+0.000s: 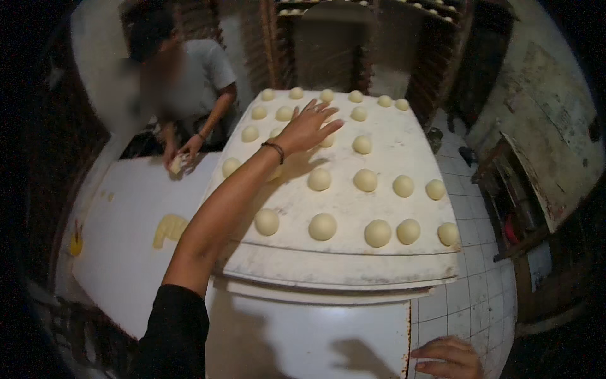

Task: The person prepares dough for baking by shaping dough balls on a table and measuring ingredients using a scale.

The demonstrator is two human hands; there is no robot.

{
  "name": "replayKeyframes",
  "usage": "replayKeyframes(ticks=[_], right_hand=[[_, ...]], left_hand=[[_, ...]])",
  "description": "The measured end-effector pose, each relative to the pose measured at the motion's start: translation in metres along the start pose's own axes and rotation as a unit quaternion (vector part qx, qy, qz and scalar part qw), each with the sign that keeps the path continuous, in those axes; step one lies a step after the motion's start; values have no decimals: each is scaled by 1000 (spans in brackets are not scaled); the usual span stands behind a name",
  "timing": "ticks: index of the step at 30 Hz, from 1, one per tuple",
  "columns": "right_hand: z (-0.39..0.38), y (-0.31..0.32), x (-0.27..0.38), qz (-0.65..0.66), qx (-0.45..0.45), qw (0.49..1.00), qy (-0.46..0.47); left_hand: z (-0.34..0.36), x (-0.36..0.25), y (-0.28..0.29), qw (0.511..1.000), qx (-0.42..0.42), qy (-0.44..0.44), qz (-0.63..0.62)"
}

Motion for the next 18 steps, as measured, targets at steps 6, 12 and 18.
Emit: replayKeyframes(ticks=[6,12,18], right_hand=[[18,-232,-56,76,102,979,-159],[88,-421,-18,214,260,919,-205],[243,-558,-76,328,175,908,-195]], left_hand=[[-160,-75,155,983,-44,-145,-103],[-431,-25,213,937,156,130,-286],[-635,55,203,869,215,346,-282]])
Point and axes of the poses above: each hand's wrist, its own z-axis towards the middle knuckle, its own y-axis out of the back of the hand, x = y × z, the point moved 8 cm from there along z, towards the middle knuckle, and after that the axes turned 1 degree about z, right-handed, at the moved point
